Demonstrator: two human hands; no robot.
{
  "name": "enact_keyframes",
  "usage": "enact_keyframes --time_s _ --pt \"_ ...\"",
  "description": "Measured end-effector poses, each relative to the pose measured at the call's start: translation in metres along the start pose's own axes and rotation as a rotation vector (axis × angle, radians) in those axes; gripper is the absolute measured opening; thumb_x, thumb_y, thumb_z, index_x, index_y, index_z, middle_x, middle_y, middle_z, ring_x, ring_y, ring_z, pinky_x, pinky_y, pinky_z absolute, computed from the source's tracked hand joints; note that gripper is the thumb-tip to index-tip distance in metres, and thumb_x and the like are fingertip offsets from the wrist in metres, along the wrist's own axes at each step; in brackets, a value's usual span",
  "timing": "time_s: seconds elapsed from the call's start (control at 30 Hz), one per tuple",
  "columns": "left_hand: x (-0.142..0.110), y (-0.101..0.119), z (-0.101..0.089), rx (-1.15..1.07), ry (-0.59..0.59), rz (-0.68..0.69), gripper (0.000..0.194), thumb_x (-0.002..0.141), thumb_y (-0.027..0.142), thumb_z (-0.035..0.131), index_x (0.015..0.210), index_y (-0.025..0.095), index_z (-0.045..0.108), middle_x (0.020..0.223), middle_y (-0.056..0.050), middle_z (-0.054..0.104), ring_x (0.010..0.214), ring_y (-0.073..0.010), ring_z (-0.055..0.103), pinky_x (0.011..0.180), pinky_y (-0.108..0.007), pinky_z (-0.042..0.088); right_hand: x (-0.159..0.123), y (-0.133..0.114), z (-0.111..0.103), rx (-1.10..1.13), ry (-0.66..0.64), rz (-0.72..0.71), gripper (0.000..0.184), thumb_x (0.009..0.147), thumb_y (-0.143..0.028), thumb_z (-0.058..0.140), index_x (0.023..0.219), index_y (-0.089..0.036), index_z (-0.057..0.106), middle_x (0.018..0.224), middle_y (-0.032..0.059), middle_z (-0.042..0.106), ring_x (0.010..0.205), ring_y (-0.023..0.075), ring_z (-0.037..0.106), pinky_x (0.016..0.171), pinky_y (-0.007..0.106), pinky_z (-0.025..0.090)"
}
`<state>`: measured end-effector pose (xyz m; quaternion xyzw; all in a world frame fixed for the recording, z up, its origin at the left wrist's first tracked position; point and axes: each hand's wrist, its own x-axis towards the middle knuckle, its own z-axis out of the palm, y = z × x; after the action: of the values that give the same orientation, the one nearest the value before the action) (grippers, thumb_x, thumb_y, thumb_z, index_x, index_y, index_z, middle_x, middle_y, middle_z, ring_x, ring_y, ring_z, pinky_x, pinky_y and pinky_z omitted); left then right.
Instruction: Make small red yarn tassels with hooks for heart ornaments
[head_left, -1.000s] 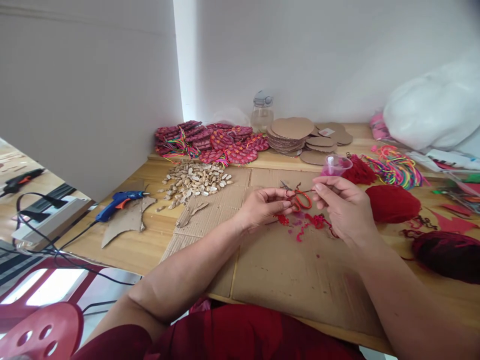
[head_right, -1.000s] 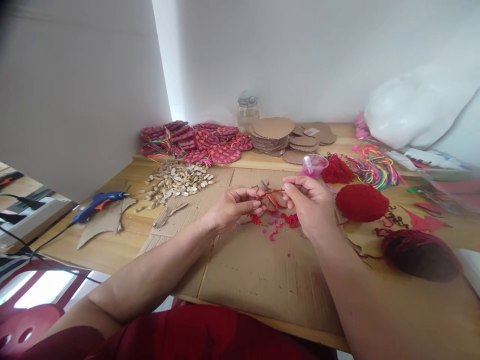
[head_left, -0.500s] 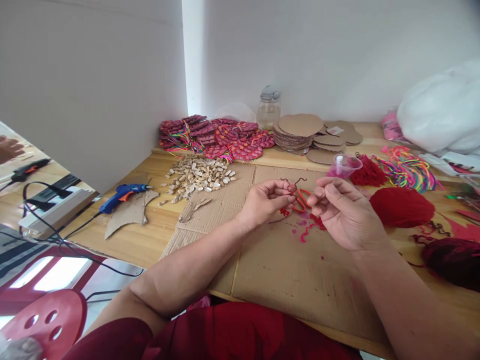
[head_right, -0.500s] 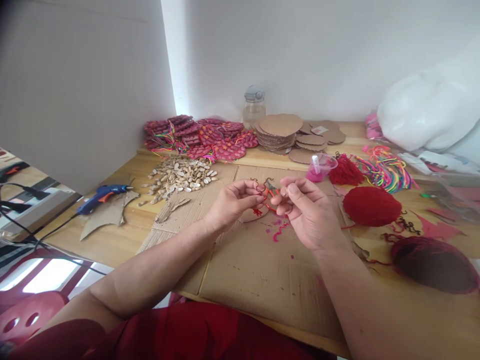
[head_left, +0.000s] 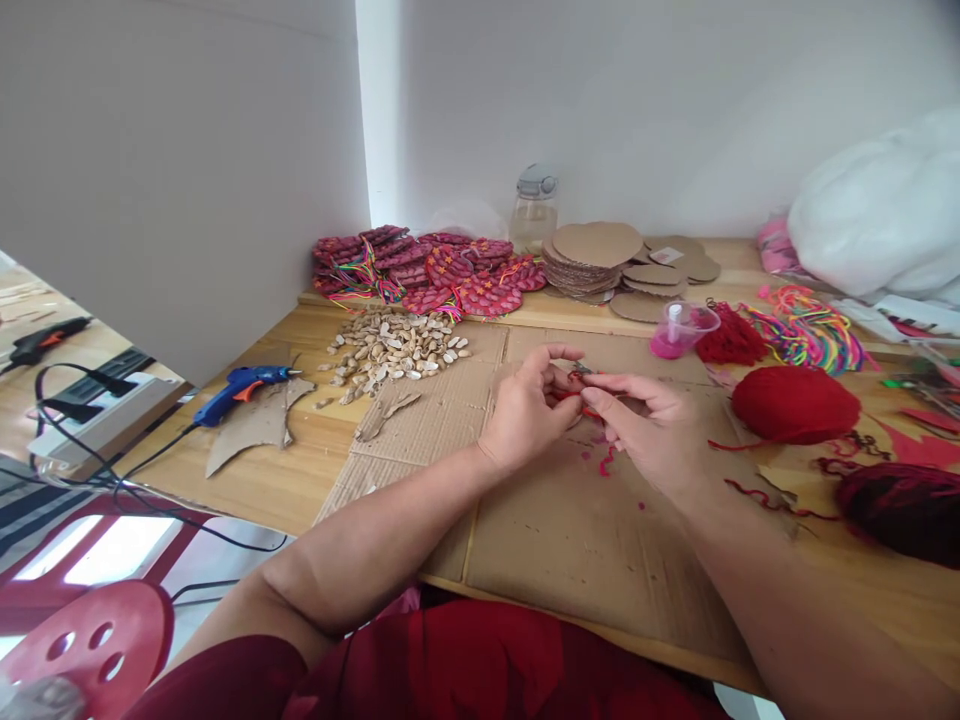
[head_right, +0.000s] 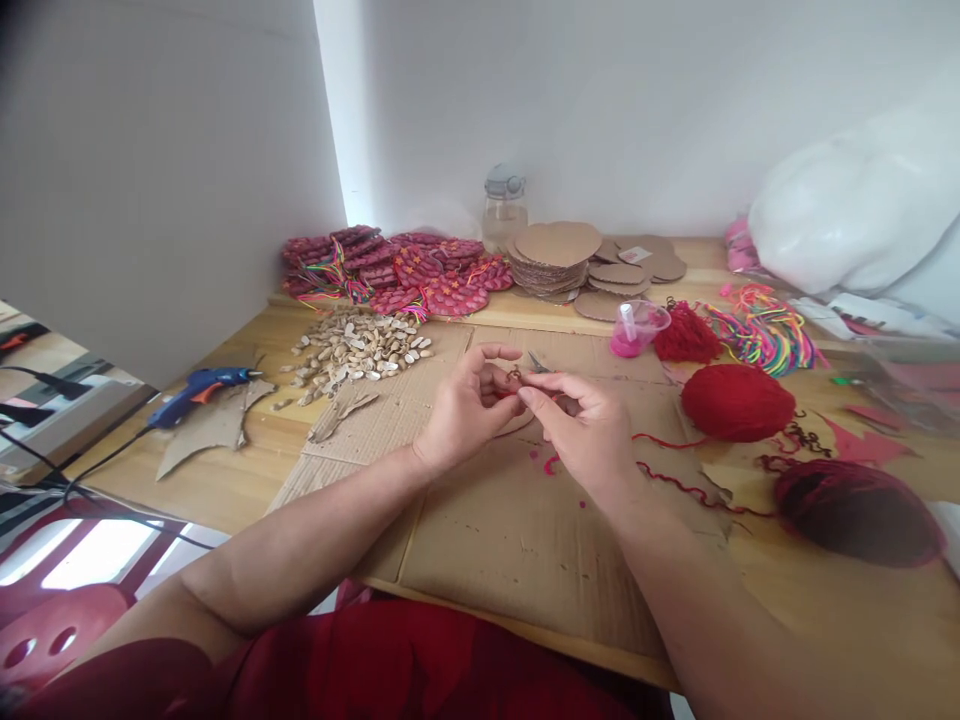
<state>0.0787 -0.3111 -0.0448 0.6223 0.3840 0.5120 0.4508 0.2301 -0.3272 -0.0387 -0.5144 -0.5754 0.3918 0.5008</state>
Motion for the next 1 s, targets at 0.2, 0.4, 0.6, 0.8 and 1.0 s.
enact_keyframes --time_s 0.2,0.4,0.6,0.8,1.0 --pt "-0.0027 0.0019 0.0017 -0.047 -0.029 0.003 0.043 0.077 0.015 0.068 0.117 0.017 0.052 0.089 -0.004 0.069 0.078 -0.0119 0.067 0.071 -0.022 0.053 0.0029 -0.0020 -0.0002 0.289 0.021 0.091 0.023 0.074 -0.040 0.076 0.079 -0.020 0.065 0.052 -0.0047 0.054 0.038 0.0069 0.042 0.035 0.021 0.032" --pt "-0.0023 0.0025 0.0038 -0.169 -0.085 -0.030 0.035 0.078 0.014 0.068 0.111 0.014 0.057 0.098 -0.009 0.069 0.088 -0.0142 0.068 0.079 -0.026 0.055 0.0041 -0.0045 -0.0039 0.349 -0.039 0.084 0.027 0.075 -0.042 0.075 0.080 -0.022 0.057 0.053 -0.0073 0.050 0.033 0.0048 0.035 0.031 0.020 0.023" --pt "-0.0005 -0.0008 0.0028 -0.245 -0.084 -0.013 0.025 0.080 0.021 0.069 0.102 0.012 0.061 0.093 -0.008 0.068 0.086 -0.0130 0.066 0.079 -0.026 0.054 0.0013 -0.0077 -0.0054 0.059 0.012 -0.117 0.024 0.084 -0.043 0.067 0.086 -0.020 0.059 0.061 -0.0032 0.057 0.040 0.0063 0.042 0.035 0.021 0.029" --pt "0.0025 -0.0025 0.0010 -0.382 -0.069 -0.153 0.031 0.079 0.036 0.072 0.096 0.011 0.064 0.083 -0.005 0.069 0.072 -0.0106 0.064 0.071 -0.025 0.052 0.0014 -0.0063 -0.0082 0.016 -0.009 -0.166 0.022 0.088 -0.042 0.063 0.089 -0.020 0.057 0.061 -0.0031 0.057 0.043 0.0073 0.044 0.039 0.021 0.031" --pt "0.0050 -0.0007 -0.0021 -0.459 -0.164 -0.193 0.036 0.067 0.030 0.082 0.093 0.009 0.067 0.086 -0.006 0.071 0.077 -0.0123 0.066 0.081 -0.030 0.051 0.0024 -0.0032 -0.0057 0.061 -0.031 -0.174 0.023 0.087 -0.043 0.064 0.089 -0.021 0.056 0.056 -0.0045 0.054 0.044 0.0084 0.044 0.041 0.023 0.032"
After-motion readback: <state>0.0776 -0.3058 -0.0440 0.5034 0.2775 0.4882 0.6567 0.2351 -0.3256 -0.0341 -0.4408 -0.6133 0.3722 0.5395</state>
